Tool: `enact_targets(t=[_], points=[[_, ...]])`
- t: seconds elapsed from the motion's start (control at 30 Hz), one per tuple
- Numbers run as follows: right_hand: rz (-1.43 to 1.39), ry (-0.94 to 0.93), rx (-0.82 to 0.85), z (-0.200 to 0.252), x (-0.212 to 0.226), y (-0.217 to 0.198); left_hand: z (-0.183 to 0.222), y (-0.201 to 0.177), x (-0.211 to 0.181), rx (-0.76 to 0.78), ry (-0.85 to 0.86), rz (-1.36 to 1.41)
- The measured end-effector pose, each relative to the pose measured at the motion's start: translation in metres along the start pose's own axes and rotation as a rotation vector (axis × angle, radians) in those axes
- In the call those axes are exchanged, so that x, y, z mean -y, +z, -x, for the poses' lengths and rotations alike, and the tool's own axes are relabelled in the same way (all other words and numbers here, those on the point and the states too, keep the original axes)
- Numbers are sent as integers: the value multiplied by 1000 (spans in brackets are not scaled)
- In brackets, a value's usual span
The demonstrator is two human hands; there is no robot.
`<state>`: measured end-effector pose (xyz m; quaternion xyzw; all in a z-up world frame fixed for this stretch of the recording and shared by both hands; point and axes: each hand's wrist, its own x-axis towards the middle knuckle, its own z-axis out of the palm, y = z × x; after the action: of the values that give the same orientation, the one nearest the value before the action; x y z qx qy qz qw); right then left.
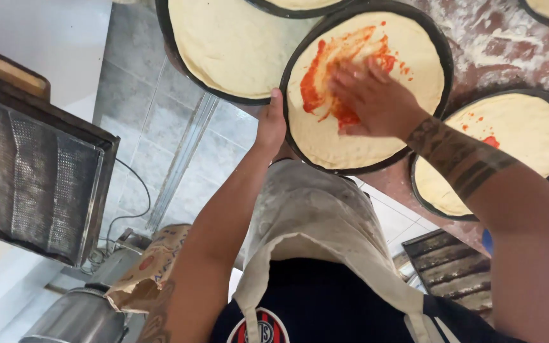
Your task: Spread tomato sauce onto pizza dough rounds using hands
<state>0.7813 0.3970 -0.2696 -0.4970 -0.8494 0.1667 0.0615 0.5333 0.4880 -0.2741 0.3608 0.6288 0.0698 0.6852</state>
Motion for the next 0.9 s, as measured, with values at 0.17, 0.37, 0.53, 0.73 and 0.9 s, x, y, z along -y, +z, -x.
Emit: enact_targets(t=[0.17, 0.37, 0.53, 0.73, 0.9], points=[[204, -140, 4, -37, 8, 13, -13, 2, 11, -44, 58, -56], [-31, -332, 85, -6, 6, 13, -4, 2, 3, -43, 92, -78], [-135, -219, -79, -40, 12, 10, -15, 2, 8, -52, 113, -50], [198, -427, 111, 28, 38, 24, -12, 3, 11, -52, 145, -28], [59, -295, -35, 9, 53, 26, -10, 4, 17, -64, 212, 73]])
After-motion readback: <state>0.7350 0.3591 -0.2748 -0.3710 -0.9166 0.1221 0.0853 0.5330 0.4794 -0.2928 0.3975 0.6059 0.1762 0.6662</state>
